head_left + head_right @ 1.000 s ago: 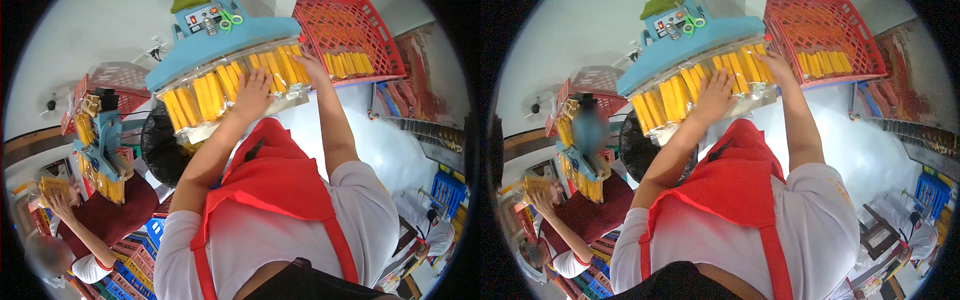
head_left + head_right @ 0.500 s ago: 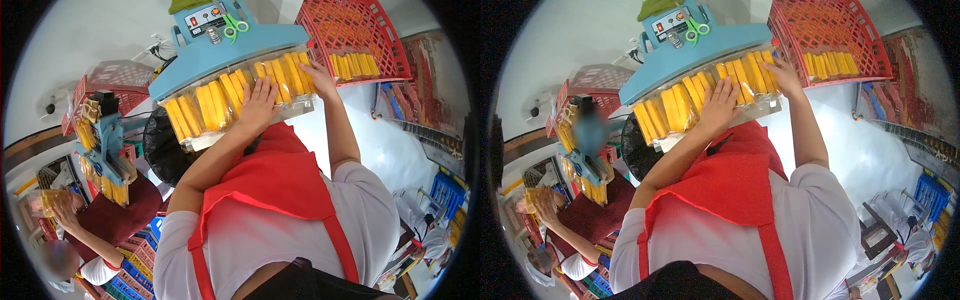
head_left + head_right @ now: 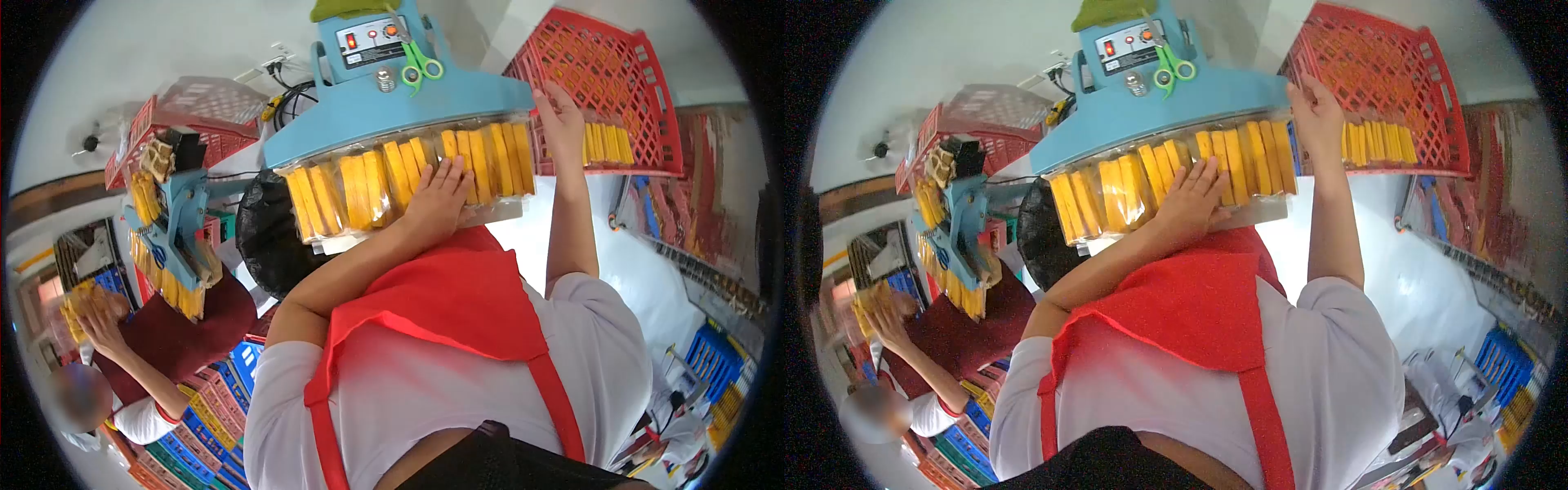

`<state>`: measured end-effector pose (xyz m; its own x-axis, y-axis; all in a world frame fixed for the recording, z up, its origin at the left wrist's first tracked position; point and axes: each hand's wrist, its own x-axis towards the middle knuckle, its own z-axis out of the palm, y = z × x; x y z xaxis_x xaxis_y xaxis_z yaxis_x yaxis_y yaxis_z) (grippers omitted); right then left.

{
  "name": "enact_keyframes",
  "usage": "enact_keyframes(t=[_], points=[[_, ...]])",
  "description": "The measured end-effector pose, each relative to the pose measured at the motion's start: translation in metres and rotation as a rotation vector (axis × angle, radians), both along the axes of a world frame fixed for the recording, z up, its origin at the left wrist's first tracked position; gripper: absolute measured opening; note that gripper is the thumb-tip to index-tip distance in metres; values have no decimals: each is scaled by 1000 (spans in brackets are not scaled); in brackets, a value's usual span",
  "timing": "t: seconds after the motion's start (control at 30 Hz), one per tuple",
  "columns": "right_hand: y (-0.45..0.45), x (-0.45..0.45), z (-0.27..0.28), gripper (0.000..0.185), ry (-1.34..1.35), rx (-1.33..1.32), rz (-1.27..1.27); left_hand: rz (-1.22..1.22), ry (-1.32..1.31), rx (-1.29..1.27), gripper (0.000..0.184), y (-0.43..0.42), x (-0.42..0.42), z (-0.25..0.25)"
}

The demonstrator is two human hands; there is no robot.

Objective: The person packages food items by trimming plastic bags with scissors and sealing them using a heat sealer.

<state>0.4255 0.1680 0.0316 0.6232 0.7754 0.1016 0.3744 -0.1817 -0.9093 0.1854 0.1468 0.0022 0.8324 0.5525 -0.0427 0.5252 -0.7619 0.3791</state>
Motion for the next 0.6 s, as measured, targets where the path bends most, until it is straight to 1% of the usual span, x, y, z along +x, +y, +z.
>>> enact_keyframes(t=[0.03,0.07,0.1,0.17,0.2,0.23,0.27,0.3,0.33,0.37,0.43,0.47,0.5,0.57,0.6], points=[[13,-2,0,39,10,95,5,-37,1,-35,59,2,-1,-1],[28,-5,-2,39,10,106,38,-69,3,-66,58,5,-4,0],[42,-12,-4,38,-19,98,91,-33,4,-53,58,8,-8,7],[62,-33,3,37,-50,102,184,-108,-55,-119,52,9,-19,19],[69,-51,14,36,-121,118,234,-72,-122,-35,48,9,-26,16],[76,-68,22,35,-192,140,292,-17,-127,-19,48,7,-35,15],[84,-82,24,34,-227,198,381,47,-238,-64,46,4,-48,24],[91,-97,28,34,-219,222,467,128,-352,-98,45,0,-62,32],[97,-110,30,33,-292,235,541,245,-461,-45,34,-6,-76,37],[103,-126,31,31,-363,256,627,356,-462,-9,34,-13,-95,36],[105,-156,41,28,-272,282,790,568,-575,24,21,-34,-134,35],[109,-168,36,27,-249,317,874,729,-616,76,13,-51,-152,35],[114,-178,31,26,-223,346,951,849,-643,172,14,-67,-168,31],[118,-198,28,30,-248,158,999,1078,-586,170,15,-105,-202,23],[121,-206,22,35,-267,79,1030,1188,-566,252,16,-125,-214,17]])
